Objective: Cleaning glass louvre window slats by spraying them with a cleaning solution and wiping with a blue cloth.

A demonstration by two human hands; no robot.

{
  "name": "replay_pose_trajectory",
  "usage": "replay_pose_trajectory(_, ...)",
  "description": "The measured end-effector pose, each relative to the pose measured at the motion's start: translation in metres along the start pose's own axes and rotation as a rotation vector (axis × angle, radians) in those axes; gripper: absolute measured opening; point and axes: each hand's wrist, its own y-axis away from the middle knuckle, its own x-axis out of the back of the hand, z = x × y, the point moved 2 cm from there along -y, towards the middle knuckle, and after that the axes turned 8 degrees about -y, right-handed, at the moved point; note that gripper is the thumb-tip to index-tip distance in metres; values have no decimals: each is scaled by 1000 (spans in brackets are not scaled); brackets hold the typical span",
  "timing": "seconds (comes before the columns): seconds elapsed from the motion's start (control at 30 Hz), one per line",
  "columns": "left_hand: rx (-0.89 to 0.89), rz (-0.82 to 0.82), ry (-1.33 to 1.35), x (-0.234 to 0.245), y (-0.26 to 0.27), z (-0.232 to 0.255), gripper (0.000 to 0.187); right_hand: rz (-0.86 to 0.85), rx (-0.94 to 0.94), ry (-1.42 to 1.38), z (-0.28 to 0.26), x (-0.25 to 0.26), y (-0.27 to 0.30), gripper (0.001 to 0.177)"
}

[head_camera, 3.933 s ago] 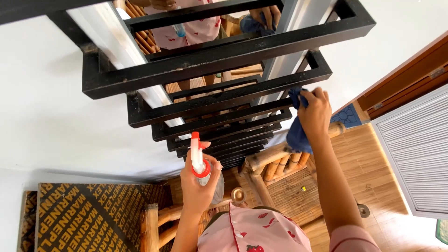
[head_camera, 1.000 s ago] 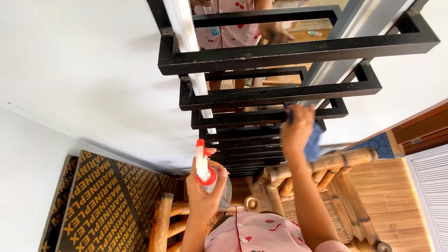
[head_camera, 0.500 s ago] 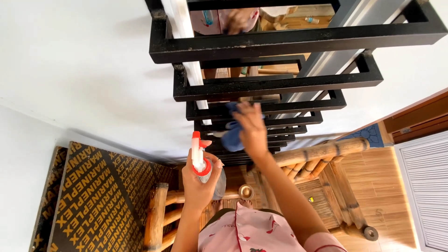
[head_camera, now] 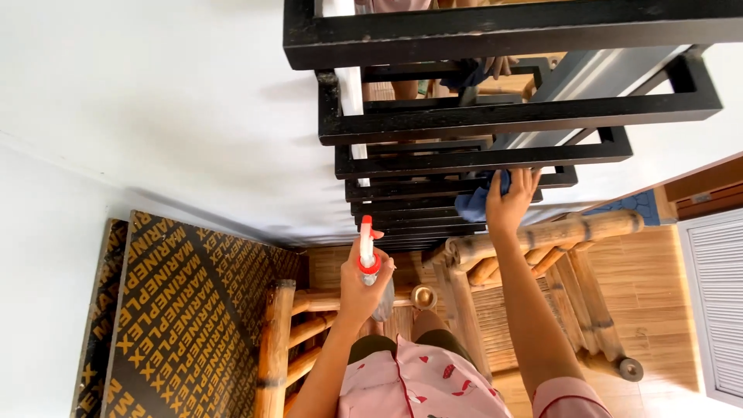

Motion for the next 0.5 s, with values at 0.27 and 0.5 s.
replay_pose_trajectory(0.27, 54, -38, 14, 17, -14, -35, 48, -14, 83, 49, -53, -65, 51, 5)
replay_pose_trajectory(0.5, 73, -34, 12, 26, -18, -35, 46, -261, 241, -122, -156, -132, 100, 24)
